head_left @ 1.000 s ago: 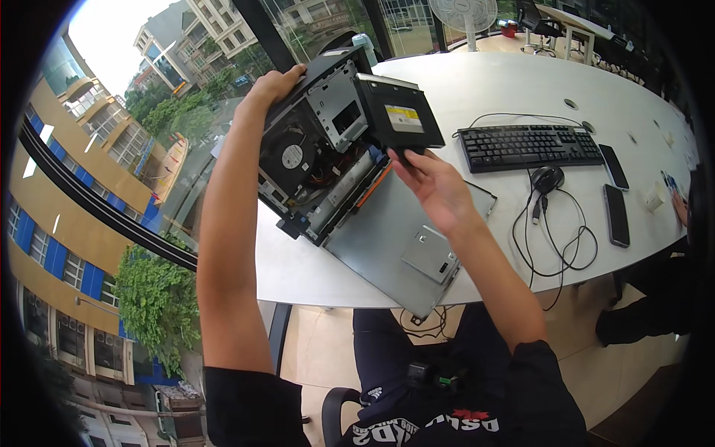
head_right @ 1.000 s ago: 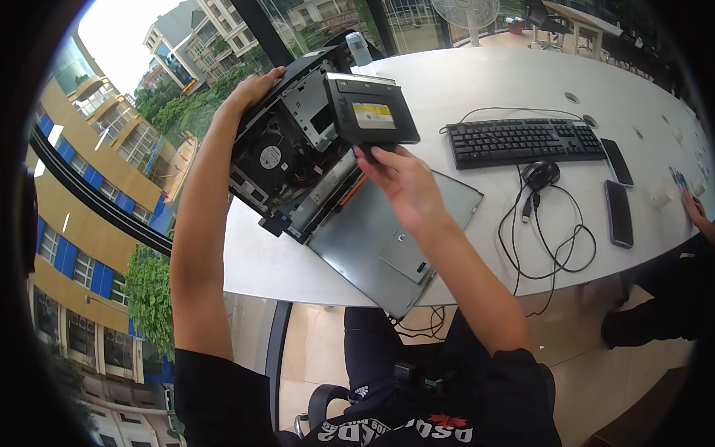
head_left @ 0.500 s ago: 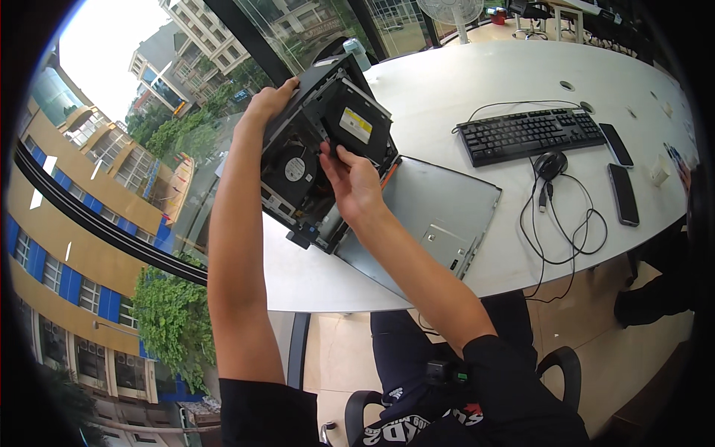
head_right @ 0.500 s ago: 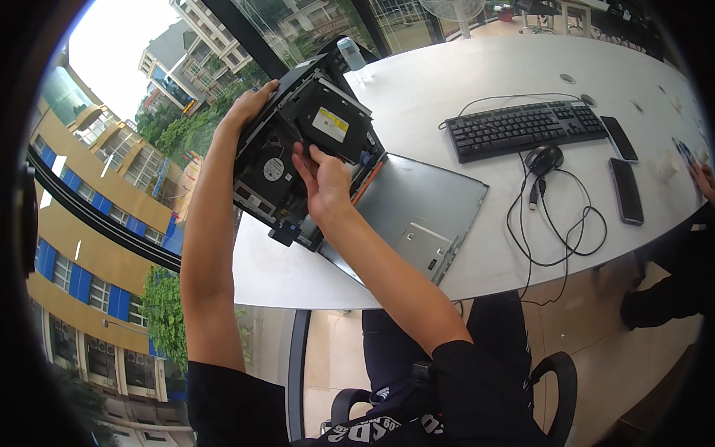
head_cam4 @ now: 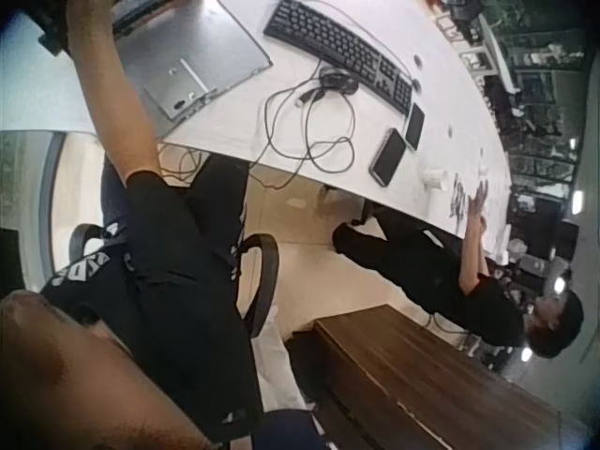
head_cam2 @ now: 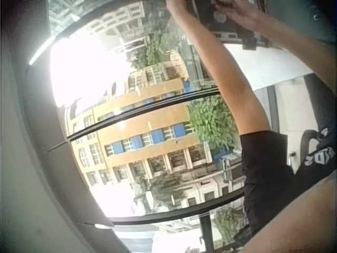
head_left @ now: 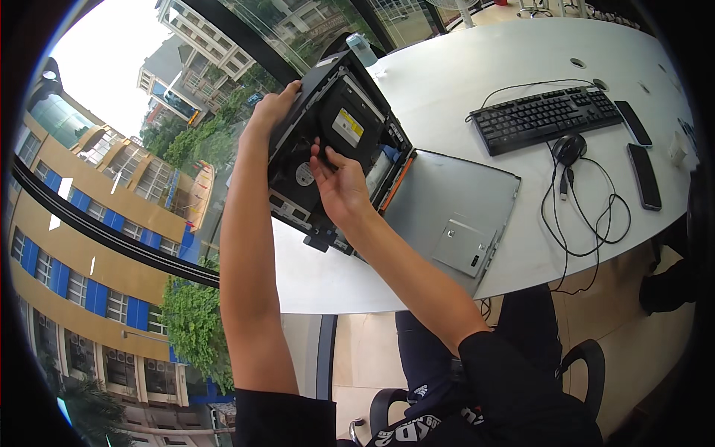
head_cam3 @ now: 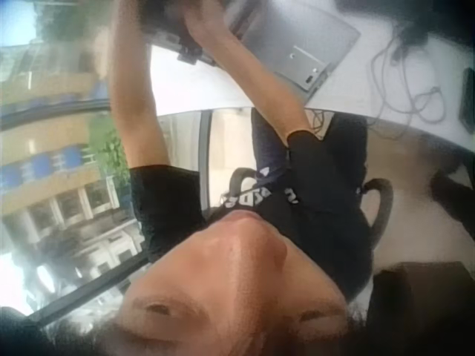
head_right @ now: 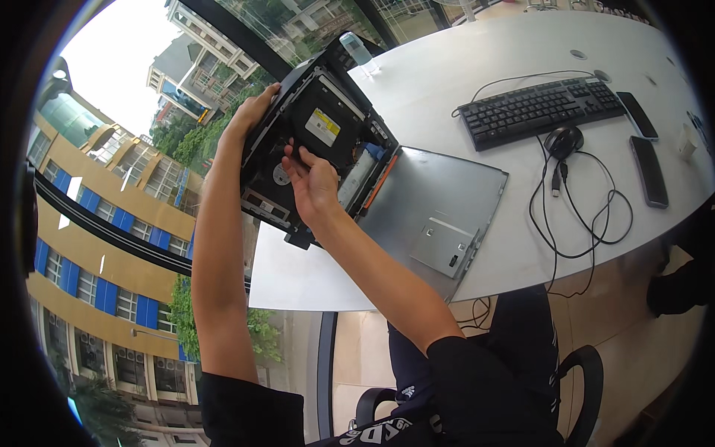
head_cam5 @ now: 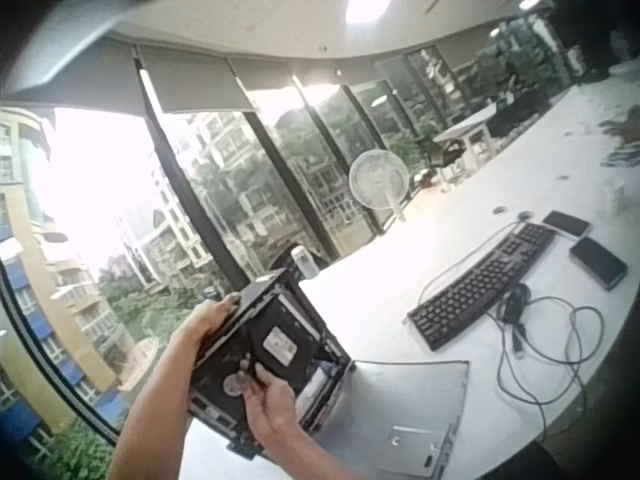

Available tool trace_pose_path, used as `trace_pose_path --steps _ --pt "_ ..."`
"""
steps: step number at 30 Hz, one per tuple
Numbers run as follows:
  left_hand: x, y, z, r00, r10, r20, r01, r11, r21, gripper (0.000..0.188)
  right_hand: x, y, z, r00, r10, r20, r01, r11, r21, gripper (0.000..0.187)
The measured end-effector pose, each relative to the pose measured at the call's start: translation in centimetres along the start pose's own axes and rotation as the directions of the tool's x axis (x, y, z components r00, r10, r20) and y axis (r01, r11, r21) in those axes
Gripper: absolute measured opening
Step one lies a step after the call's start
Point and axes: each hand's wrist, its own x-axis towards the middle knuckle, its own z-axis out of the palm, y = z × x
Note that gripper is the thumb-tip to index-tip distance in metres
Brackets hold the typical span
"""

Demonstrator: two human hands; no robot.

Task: The recorder is disassembling a desktop computer, removing components like RAM and cables.

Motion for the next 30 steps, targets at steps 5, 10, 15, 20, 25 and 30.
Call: trace_pose_path --steps 5,10,15,20,25,30 --pt "0.3 -0.3 0.0 1.0 0.001 0.004 -0.001 1.0 0.004 0.089 -0.2 0.2 -0.2 1.0 -0.003 0.021 0.002 1.0 0.018 0.021" --pt "-0.1 0.4 0.2 1.0 0.012 0.005 -0.012 1.0 0.005 0.088 0.6 -0.3 0.4 1.0 0.022 0.022 -0.022 1.0 0.0 0.025" --pt "0.0 0.1 0.2 1.0 0.007 -0.014 -0.007 1.0 -0.003 0.086 1.2 0.0 0.9 0.999 0.038 -0.008 -0.038 0.998 -0.047 0.027" --pt "-0.1 -0.2 -0.6 0.999 0.027 -0.018 -0.026 0.998 0.063 0.085 1.8 -1.2 0.7 0.988 0.144 0.058 -0.138 0.986 -0.099 0.025" --pt "-5.2 4.3 -1.7 0.958 0.213 -0.193 -0.201 0.976 0.083 0.079 2.6 -3.1 -0.5 0.971 0.213 0.109 -0.194 0.968 -0.159 0.022" --pt "-7.5 6.7 -1.5 0.952 0.281 -0.121 -0.27 0.958 0.1 0.095 2.1 -3.4 -0.3 0.964 0.257 0.067 -0.239 0.949 -0.207 0.021"
